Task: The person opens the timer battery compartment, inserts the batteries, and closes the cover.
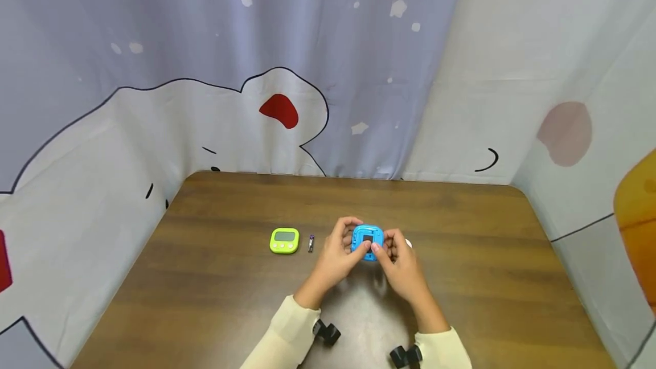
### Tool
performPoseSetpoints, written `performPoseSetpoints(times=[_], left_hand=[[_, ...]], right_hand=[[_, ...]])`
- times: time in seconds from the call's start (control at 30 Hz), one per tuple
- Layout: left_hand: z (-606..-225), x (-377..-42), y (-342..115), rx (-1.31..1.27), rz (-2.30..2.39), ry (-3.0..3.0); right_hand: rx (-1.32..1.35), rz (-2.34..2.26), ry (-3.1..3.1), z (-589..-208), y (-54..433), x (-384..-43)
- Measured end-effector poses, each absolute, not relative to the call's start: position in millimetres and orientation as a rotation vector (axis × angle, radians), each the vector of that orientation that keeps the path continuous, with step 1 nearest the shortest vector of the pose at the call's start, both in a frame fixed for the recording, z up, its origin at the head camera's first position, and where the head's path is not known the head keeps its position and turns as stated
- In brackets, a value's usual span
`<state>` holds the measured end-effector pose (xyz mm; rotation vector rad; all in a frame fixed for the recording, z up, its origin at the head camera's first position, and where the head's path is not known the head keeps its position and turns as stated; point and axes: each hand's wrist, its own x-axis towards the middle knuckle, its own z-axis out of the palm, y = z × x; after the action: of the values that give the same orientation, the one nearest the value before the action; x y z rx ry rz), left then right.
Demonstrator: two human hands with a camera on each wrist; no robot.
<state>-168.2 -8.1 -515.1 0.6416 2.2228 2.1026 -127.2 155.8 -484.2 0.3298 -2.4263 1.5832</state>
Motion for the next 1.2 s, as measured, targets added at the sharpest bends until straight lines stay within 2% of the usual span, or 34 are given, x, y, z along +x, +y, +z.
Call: performPoseSetpoints(times=[0.27,0.43,0.87,1.2], left_hand=[[-507,-161,-8,0.607,2.072,2.210],[-519,-163,-9,0.611,2.100,2.184],[-516,-165,-8,0.631,2.096,2.183],[-483,-151,-10,0.658,2.083,2.172]], right_hand=[[0.355,1.402,-2.464,-530,166,-138],[0.369,1.335,-2.456,-535,166,-138],[0.425,1.411,-2.366,-535,166,-142],[0.439,1.401,-2.393,-535,165,-141]])
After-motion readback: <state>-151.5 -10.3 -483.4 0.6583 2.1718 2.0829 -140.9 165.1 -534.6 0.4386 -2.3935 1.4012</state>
